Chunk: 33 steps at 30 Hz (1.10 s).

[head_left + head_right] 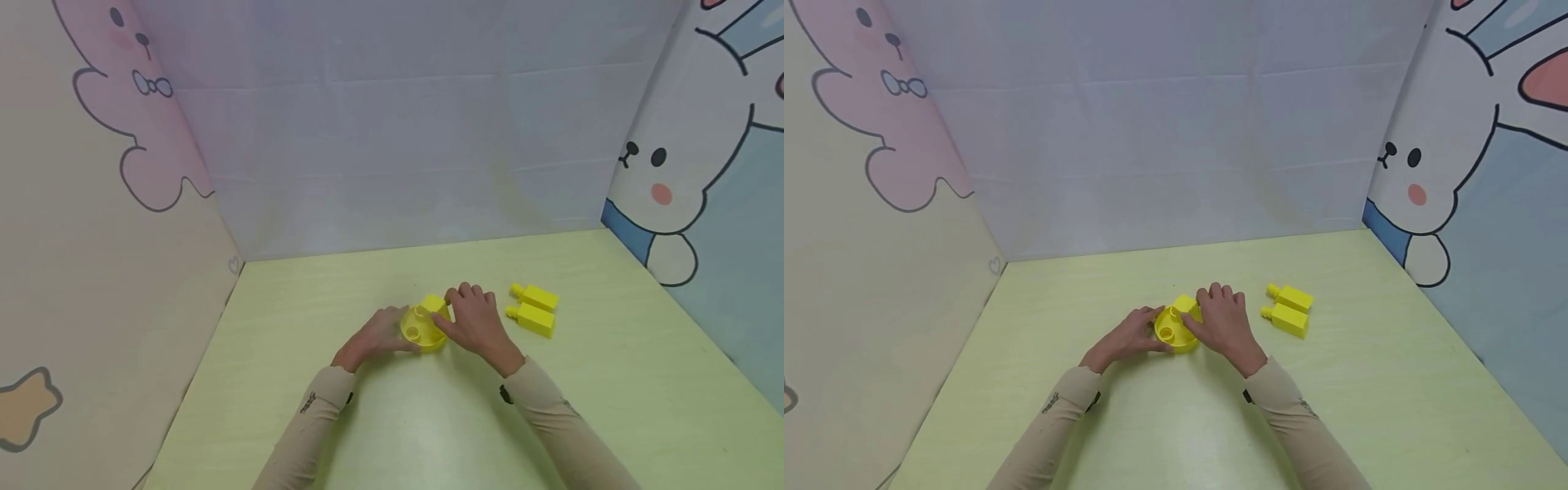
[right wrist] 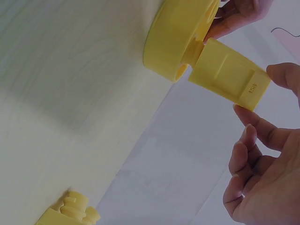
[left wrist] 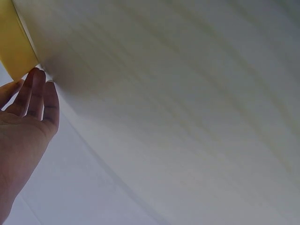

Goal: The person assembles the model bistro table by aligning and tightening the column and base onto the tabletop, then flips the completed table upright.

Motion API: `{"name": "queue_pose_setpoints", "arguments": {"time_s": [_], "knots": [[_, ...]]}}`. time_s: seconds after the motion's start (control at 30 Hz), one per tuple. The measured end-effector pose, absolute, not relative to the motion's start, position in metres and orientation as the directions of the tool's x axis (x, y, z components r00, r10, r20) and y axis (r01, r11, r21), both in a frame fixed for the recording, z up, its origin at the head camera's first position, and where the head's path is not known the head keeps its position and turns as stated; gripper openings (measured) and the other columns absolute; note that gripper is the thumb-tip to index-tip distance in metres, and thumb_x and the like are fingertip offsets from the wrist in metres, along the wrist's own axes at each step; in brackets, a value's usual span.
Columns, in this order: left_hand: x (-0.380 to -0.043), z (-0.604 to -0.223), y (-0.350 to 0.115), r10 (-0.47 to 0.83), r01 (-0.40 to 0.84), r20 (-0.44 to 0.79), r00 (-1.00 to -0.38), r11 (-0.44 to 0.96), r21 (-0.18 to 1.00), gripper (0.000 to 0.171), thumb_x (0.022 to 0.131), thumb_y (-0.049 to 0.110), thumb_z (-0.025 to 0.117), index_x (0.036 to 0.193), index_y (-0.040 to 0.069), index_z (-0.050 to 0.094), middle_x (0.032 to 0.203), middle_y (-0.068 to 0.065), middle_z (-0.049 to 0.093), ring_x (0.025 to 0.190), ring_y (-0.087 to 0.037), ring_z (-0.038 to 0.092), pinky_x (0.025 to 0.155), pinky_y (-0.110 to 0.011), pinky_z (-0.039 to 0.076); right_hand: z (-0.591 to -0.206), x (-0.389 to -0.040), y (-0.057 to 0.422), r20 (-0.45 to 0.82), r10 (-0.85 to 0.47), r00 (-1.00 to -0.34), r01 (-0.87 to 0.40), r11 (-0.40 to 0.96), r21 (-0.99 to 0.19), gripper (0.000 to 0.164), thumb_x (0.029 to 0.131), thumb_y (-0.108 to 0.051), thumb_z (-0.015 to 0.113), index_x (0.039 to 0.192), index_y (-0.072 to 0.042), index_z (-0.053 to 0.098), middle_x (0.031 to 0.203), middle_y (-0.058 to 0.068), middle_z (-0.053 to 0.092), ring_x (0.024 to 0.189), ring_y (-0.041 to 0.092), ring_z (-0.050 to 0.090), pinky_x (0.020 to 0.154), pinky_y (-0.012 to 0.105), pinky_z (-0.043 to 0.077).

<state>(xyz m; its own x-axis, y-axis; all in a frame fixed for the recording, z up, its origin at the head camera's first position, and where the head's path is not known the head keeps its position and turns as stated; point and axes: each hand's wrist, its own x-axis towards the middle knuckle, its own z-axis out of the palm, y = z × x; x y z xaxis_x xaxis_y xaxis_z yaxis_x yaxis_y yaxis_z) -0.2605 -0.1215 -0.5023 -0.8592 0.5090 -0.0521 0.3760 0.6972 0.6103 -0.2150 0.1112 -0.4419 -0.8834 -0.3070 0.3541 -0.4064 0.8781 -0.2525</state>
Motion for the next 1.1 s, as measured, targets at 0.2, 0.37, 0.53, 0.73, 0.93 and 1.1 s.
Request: {"name": "queue_pose_setpoints", "arguments": {"time_s": [0.2,0.37,0.53,0.73,0.93,1.1], "knots": [[-0.2598,-0.5021,-0.1222,0.517,0.387,-0.045,-0.855,0.693,0.608,0.095,0.082,0.047,0.086,0.155,0.003,0.044,0.135,-0.016,0.06,0.122,-0.029,0.054,0.103,-0.046,0.043,-0.442,-0.2156,0.1121,0.367,-0.278,-0.888,-0.372,0.902,-0.219,0.049,0.091,-0.053,0.072,0.095,-0.004,0.064,0.086,0.011,0.055,0.083,0.034,0.051,0.076,0.051,0.037],[-0.2609,-0.5018,-0.1224,0.522,0.399,-0.032,-0.852,0.689,0.605,0.091,0.081,0.047,0.086,0.152,0.003,0.048,0.131,-0.014,0.062,0.118,-0.028,0.056,0.1,-0.046,0.045,-0.4397,-0.219,0.1131,0.293,-0.362,-0.885,-0.444,0.844,-0.299,0.054,0.098,-0.041,0.068,0.136,-0.003,0.062,0.107,0.017,0.056,0.096,0.036,0.049,0.079,0.051,0.037],[-0.2623,-0.5043,-0.1225,0.511,0.382,-0.05,-0.858,0.7,0.603,0.094,0.081,0.048,0.086,0.153,0.003,0.047,0.132,-0.014,0.061,0.117,-0.027,0.056,0.1,-0.045,0.045,-0.4411,-0.2218,0.1131,0.264,-0.386,-0.884,-0.456,0.835,-0.307,0.051,0.099,-0.035,0.07,0.137,-0.002,0.06,0.105,0.016,0.055,0.094,0.034,0.047,0.077,0.047,0.04],[-0.2613,-0.5049,-0.1227,0.503,0.374,-0.056,-0.862,0.709,0.598,0.097,0.081,0.049,0.085,0.155,0.002,0.044,0.137,-0.017,0.059,0.12,-0.029,0.054,0.102,-0.047,0.043,-0.4437,-0.2221,0.1158,0.31,-0.297,-0.903,-0.389,0.872,-0.296,0.055,0.095,-0.042,0.074,0.126,0.002,0.061,0.106,0.019,0.06,0.097,0.038,0.053,0.08,0.052,0.046],[-0.2609,-0.5031,-0.1228,0.505,0.377,-0.063,-0.861,0.715,0.588,0.097,0.082,0.049,0.085,0.155,0.001,0.043,0.139,-0.017,0.058,0.122,-0.03,0.053,0.103,-0.047,0.043,-0.4425,-0.2217,0.1193,0.278,-0.309,-0.91,-0.391,0.864,-0.318,0.055,0.097,-0.04,0.071,0.13,0.002,0.062,0.108,0.02,0.06,0.096,0.037,0.053,0.079,0.051,0.048],[-0.2598,-0.502,-0.1227,0.501,0.367,-0.076,-0.862,0.721,0.588,0.098,0.082,0.049,0.084,0.155,-0.002,0.041,0.141,-0.019,0.056,0.126,-0.033,0.052,0.106,-0.049,0.042,-0.4402,-0.2194,0.1212,0.275,-0.281,-0.919,-0.36,0.884,-0.299,0.049,0.095,-0.043,0.075,0.112,0.001,0.062,0.094,0.014,0.06,0.083,0.031,0.053,0.072,0.046,0.049]]}}
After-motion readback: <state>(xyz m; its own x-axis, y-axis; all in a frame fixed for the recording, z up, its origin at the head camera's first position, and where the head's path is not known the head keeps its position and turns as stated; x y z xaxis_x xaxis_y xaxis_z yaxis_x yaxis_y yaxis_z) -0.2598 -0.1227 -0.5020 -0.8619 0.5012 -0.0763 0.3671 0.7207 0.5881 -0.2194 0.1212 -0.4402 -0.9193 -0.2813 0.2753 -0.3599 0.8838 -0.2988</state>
